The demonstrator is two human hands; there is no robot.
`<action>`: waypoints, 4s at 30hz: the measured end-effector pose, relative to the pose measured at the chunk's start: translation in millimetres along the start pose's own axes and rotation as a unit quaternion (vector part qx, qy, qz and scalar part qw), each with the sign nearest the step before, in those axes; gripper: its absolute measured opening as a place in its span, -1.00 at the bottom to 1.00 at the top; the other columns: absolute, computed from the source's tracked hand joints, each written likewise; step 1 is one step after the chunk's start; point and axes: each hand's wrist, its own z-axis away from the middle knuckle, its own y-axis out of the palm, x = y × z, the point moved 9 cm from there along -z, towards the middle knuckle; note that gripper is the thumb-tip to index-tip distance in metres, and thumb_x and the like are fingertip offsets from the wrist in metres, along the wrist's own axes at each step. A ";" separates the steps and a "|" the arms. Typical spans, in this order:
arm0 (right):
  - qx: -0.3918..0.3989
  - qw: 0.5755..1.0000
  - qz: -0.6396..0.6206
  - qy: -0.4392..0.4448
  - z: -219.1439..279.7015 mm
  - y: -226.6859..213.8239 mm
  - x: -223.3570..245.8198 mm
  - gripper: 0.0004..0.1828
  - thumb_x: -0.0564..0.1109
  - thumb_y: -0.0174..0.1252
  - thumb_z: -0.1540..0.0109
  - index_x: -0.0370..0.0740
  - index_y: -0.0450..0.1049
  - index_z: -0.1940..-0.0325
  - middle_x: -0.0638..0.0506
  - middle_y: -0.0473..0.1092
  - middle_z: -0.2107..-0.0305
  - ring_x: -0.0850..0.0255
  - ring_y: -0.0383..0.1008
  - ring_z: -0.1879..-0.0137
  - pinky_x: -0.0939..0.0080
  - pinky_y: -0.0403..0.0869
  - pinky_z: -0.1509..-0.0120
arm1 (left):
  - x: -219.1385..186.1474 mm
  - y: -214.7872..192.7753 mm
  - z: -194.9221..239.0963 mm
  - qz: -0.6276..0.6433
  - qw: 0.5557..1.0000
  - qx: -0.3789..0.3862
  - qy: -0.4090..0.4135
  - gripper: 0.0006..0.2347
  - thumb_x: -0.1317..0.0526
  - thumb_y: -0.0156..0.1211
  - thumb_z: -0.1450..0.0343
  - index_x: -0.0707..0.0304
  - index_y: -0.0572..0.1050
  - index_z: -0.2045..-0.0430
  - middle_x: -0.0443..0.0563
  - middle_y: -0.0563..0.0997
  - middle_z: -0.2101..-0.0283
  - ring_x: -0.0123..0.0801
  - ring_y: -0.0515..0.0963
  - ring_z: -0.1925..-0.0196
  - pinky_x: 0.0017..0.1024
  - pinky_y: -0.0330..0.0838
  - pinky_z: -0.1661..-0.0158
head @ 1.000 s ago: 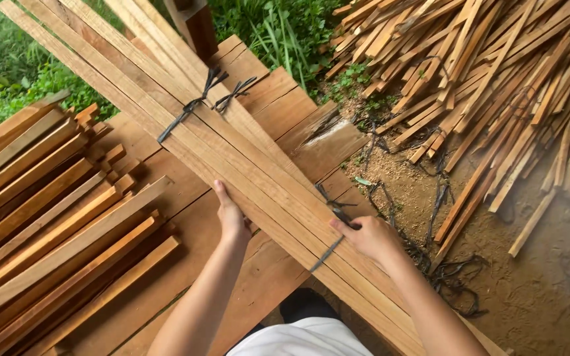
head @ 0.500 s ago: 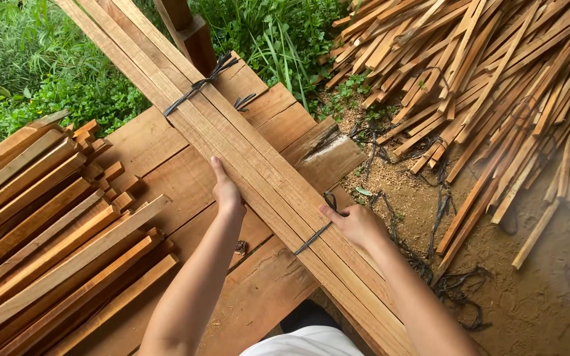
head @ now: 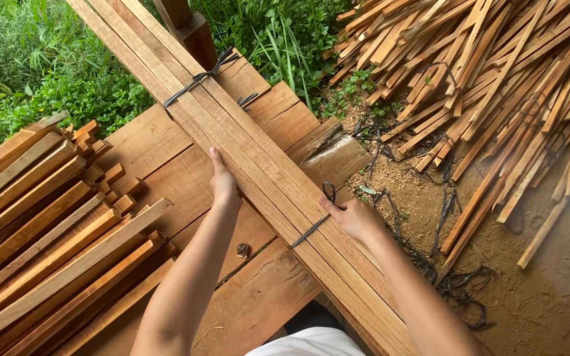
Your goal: The person ties a bundle of wooden planks with a black strap, then lifts the bundle and places it on a stack. They proceed to arrange and stack additional wooden planks on a wooden rack.
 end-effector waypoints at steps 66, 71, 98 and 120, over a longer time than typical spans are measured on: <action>0.160 0.940 -0.301 -0.023 -10.0 95.1 -35.7 0.10 0.62 -0.17 -0.30 -0.36 0.11 -0.54 -0.40 -0.02 -0.46 -0.25 -0.12 -0.59 -0.26 -0.10 -0.65 | 218.3 17.9 93.5 0.080 0.964 0.168 -0.188 0.00 -0.58 -0.26 -0.34 0.14 -0.27 -0.52 0.34 -0.21 -0.56 0.18 -0.16 -0.58 0.15 -0.19 -0.46; 0.117 0.960 -0.251 0.035 -16.3 112.8 -55.6 0.25 0.73 -0.12 -0.17 -0.43 0.21 -0.46 -0.43 0.14 -0.39 -0.24 0.05 -0.54 -0.17 0.05 -0.62 | 238.1 5.3 79.5 0.017 0.976 0.139 -0.169 -0.12 -0.48 -0.22 -0.43 0.18 -0.10 -0.51 0.39 -0.08 -0.54 0.22 0.00 -0.54 0.19 0.02 -0.41; -0.261 0.837 -0.086 -0.473 188.5 238.2 273.4 -0.46 0.03 0.31 -0.24 -0.12 0.44 -0.27 -0.14 0.16 -0.41 -0.23 0.33 -0.36 -0.41 0.24 -0.40 | 31.7 -398.7 117.3 -0.210 0.789 -0.031 0.577 -0.64 0.17 0.24 -0.49 0.28 0.44 -0.16 0.30 0.36 -0.32 0.22 0.31 -0.37 0.08 0.16 -0.33; -0.153 0.760 -0.103 -0.624 354.6 458.1 488.2 -0.50 0.01 0.32 -0.27 -0.09 0.45 -0.28 -0.11 0.16 -0.42 -0.23 0.35 -0.36 -0.20 0.36 -0.39 | 53.7 -736.3 128.1 -0.162 0.807 -0.179 0.539 -0.69 0.09 0.30 -0.44 0.11 0.53 -0.05 0.09 0.41 -0.32 0.09 0.32 -0.39 0.01 0.18 -0.35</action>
